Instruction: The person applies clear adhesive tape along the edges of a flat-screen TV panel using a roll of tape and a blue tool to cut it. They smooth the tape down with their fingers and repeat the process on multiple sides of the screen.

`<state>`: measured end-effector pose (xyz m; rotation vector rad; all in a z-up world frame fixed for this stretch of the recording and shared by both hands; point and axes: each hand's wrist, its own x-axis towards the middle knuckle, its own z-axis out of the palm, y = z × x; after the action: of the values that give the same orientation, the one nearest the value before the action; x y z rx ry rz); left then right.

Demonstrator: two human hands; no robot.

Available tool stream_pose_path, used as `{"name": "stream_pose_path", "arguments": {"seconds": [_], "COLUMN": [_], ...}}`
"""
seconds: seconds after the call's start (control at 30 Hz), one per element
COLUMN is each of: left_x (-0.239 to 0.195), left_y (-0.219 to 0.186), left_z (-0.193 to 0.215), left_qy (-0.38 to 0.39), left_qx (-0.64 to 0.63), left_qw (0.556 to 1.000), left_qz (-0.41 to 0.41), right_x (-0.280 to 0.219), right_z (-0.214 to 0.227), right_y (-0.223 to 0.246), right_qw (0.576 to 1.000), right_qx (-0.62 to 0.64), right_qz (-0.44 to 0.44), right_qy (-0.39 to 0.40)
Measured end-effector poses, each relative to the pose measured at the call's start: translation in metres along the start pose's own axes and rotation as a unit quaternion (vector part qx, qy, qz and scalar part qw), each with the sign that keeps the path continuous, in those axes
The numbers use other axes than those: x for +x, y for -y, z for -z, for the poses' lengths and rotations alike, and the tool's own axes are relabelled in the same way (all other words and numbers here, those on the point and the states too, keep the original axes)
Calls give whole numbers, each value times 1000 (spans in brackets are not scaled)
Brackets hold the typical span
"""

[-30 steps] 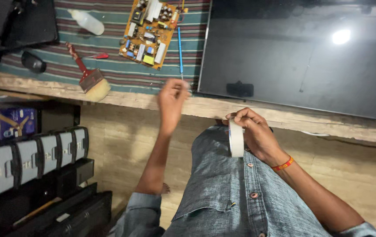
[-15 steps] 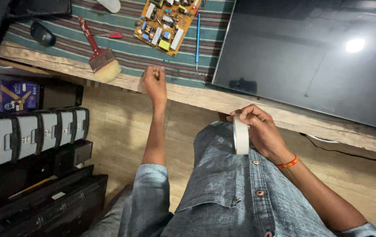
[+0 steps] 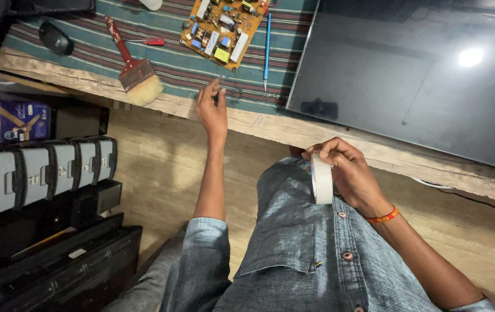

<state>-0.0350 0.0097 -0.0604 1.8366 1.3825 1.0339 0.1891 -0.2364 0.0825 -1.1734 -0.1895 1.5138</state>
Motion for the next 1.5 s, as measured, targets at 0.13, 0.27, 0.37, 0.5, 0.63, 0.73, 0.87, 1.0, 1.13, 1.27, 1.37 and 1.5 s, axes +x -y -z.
{"name": "stream_pose_path", "arguments": {"seconds": [0.13, 0.27, 0.37, 0.5, 0.63, 0.73, 0.87, 1.0, 1.13, 1.27, 1.37, 1.5], "left_x": [-1, -42, -76, -84, -86, -93, -98, -109, -116, -121, -133, -140], "left_y": [-38, -113, -162, -183, -188, -195, -207, -225, -240, -256, -261, -234], "left_z": [11, 20, 25, 33, 28, 17, 5, -15, -40, -60, -67, -69], "left_qy": [-26, 193, 307, 368, 379, 359, 343, 250, 115, 47, 0, -106], "left_qx": [84, -154, -255, -303, -257, -288, -250, -245, -283, -340, -381, -413], "left_qw": [996, 967, 913, 869, 882, 876, 898, 930, 941, 918, 901, 880], "left_qz": [-28, 64, 79, 130, 115, 147, 117, 116, 146, 198, 208, 211], "right_x": [2, 13, 17, 15, 10, 6, 1, -9, -22, -36, -36, -26], "right_z": [1, 8, 13, 14, 18, 25, 35, 43, 54, 68, 82, 94], "right_y": [-1, -1, -1, -3, -1, 1, 11, 24, 44, 70, 90, 104], "right_qw": [1000, 999, 998, 997, 998, 998, 997, 999, 972, 872, 811, 686], "right_qx": [5, -18, -44, -60, -53, -41, -41, -17, -38, -361, -456, -646], "right_qz": [-5, -23, -22, -39, -30, -15, 4, -11, 135, 263, 297, 281], "right_qy": [6, 13, 34, 38, 23, 33, 63, 28, 188, 202, 216, 182]}}
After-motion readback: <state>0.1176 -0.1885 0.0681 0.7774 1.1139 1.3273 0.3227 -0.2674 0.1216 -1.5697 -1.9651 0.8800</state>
